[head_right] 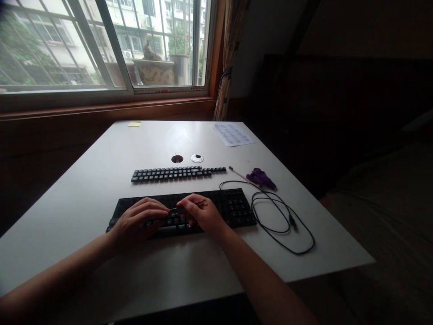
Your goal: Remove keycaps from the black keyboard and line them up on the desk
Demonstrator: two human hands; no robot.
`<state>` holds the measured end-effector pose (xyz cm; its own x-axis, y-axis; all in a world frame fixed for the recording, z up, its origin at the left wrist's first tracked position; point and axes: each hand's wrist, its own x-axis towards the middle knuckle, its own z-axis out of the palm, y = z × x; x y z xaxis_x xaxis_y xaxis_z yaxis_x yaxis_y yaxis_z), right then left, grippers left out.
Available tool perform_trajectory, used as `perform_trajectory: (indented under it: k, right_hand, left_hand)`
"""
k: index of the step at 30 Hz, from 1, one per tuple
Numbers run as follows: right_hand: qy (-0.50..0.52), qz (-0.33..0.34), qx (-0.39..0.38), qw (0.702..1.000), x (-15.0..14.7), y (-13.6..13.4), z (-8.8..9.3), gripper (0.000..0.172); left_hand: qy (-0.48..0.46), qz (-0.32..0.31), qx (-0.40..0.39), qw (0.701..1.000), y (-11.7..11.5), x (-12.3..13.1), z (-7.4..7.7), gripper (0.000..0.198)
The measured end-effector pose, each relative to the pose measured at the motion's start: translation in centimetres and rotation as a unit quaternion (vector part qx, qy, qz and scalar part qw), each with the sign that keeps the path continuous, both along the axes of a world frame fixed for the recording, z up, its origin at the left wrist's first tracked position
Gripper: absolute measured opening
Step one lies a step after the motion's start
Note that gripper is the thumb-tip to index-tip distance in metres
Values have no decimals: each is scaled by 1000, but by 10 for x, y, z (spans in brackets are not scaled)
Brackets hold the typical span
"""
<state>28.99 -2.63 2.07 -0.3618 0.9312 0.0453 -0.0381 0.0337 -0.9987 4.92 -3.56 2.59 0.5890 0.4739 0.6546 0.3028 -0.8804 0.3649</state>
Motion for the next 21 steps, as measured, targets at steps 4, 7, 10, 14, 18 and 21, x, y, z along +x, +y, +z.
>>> perform_trajectory:
  k: [4, 7, 10, 14, 18, 21]
  right_hand:
    - [-19, -6, 23, 1000, -2, -3, -1, 30]
    - [-58, -11, 82, 995, -4, -8, 0, 27]
    - [-99, -23, 190, 977, -5, -13, 1, 24]
    - [-126, -44, 302, 944, -5, -18, 3, 23]
    - [-172, -63, 367, 912, -3, -21, 5, 21]
    - [-218, -83, 411, 881, -3, -22, 7, 18]
  left_hand:
    - [-22, 4, -14, 1000, 1, -1, 2, 30]
    - [-42, 10, -41, 998, 0, -2, 3, 27]
    - [-56, 19, -67, 996, -1, -4, 2, 25]
    - [-63, 39, -94, 993, -1, -4, 1, 22]
    - [-55, 47, -79, 994, 0, -3, 2, 20]
    - [-57, 44, -76, 994, 0, -3, 4, 19]
